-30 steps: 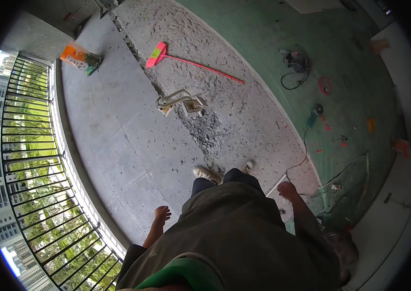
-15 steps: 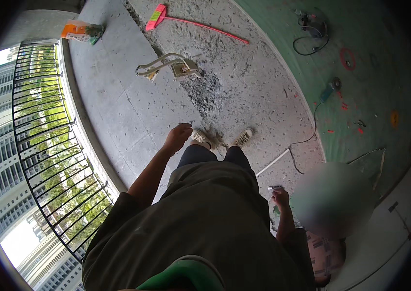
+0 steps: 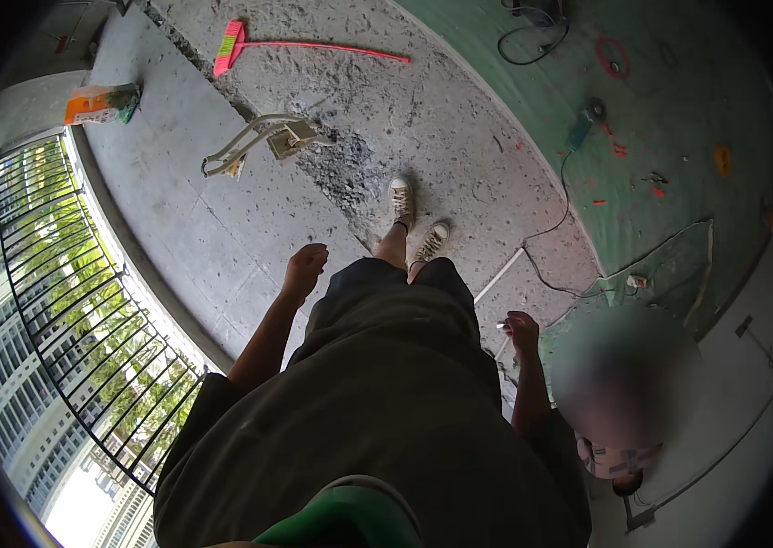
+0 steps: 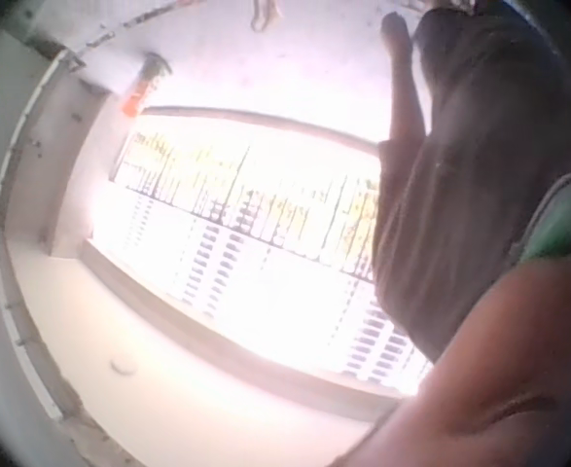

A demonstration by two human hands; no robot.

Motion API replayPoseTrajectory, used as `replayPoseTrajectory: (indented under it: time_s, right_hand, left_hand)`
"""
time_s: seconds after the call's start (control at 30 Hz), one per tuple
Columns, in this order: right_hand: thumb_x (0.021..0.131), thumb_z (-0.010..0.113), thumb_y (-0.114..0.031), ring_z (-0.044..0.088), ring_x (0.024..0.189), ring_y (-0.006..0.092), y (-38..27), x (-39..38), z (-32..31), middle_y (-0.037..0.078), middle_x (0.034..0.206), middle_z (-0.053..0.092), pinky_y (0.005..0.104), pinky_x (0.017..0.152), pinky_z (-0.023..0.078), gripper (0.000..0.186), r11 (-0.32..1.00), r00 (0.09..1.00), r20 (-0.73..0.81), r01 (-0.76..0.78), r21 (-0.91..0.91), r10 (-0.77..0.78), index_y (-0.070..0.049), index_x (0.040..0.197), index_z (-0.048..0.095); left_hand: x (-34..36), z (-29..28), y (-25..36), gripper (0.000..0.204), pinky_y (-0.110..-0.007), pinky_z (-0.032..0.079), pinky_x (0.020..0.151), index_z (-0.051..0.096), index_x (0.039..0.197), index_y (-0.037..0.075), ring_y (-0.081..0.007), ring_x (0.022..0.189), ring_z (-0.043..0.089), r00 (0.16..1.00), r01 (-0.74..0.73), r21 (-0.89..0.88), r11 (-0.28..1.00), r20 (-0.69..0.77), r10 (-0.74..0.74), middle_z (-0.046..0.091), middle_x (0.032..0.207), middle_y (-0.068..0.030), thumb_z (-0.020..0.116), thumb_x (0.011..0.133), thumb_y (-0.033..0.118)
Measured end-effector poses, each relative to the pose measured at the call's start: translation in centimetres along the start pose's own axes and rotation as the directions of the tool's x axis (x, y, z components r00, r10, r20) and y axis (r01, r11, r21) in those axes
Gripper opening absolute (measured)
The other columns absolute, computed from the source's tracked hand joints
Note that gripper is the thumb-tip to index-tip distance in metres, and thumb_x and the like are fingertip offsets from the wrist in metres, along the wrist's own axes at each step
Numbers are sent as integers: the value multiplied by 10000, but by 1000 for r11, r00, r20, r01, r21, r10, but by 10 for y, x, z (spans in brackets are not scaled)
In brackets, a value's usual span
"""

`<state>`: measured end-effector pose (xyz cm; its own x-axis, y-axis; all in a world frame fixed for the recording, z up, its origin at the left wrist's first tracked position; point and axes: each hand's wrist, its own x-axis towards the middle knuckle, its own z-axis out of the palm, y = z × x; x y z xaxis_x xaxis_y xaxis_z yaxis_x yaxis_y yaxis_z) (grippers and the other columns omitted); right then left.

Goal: Preparing a concrete floor channel and installing electrical components using an angle grinder and a hammer.

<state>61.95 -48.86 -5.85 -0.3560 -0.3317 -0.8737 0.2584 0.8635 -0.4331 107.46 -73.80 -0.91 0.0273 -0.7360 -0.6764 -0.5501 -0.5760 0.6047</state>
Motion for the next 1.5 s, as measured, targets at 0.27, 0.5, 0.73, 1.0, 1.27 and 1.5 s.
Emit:
replayPoseTrajectory:
  time_s: [0.27,0.5,0.73,1.0,1.27,1.5]
  right_hand:
    - [814,595,-87,624,685,161,-50,-23,4,100,826,641,280,609,497,185,976,1000,-6,-3,-218,2,3,975,611]
    - [824,586,-120,620,691,166,-44,-4,-20,75,815,625,282,620,506,160,974,1000,-7,24,-224,-27,-13,936,625]
    - [740,625,-257,617,844,280,-91,89,-105,62,875,656,385,732,499,122,580,930,356,342,-739,-93,-199,831,682]
    - [803,600,-190,586,571,145,-250,213,-223,68,703,599,270,512,481,169,994,993,-54,105,-40,-107,-21,816,608]
    - [817,568,-162,555,597,97,-279,280,-182,37,707,578,229,532,439,188,941,935,340,198,-273,-98,-3,913,601]
    - [747,653,-257,627,815,247,-226,422,-130,138,850,645,351,738,487,366,651,921,388,309,-693,-24,-20,1021,597]
  left_hand:
    - [61,24,131,300,-269,469,755,562,1126,8,-152,867,586,934,-229,-79,970,263,242,626,959,-69,578,867,160]
    - [-16,42,347,696,-392,311,1012,408,1297,8,-260,1235,396,226,-451,-501,738,736,638,415,1335,-163,743,732,237]
    - [-76,138,527,866,-435,293,997,354,1331,7,-344,1245,341,-256,-181,-831,526,556,791,342,1348,-238,775,665,365]
    - [-74,238,608,836,-443,358,923,320,1350,24,-382,1160,404,-142,-103,-875,473,484,863,350,1290,-302,738,703,351]
    - [-41,253,600,807,-452,423,850,287,1368,42,-420,1074,468,116,-113,-993,-21,-34,993,358,1232,-366,700,741,337]
    - [104,297,513,796,-434,477,802,157,1423,123,-415,1030,516,500,87,-994,70,104,860,354,1215,-393,653,817,269]
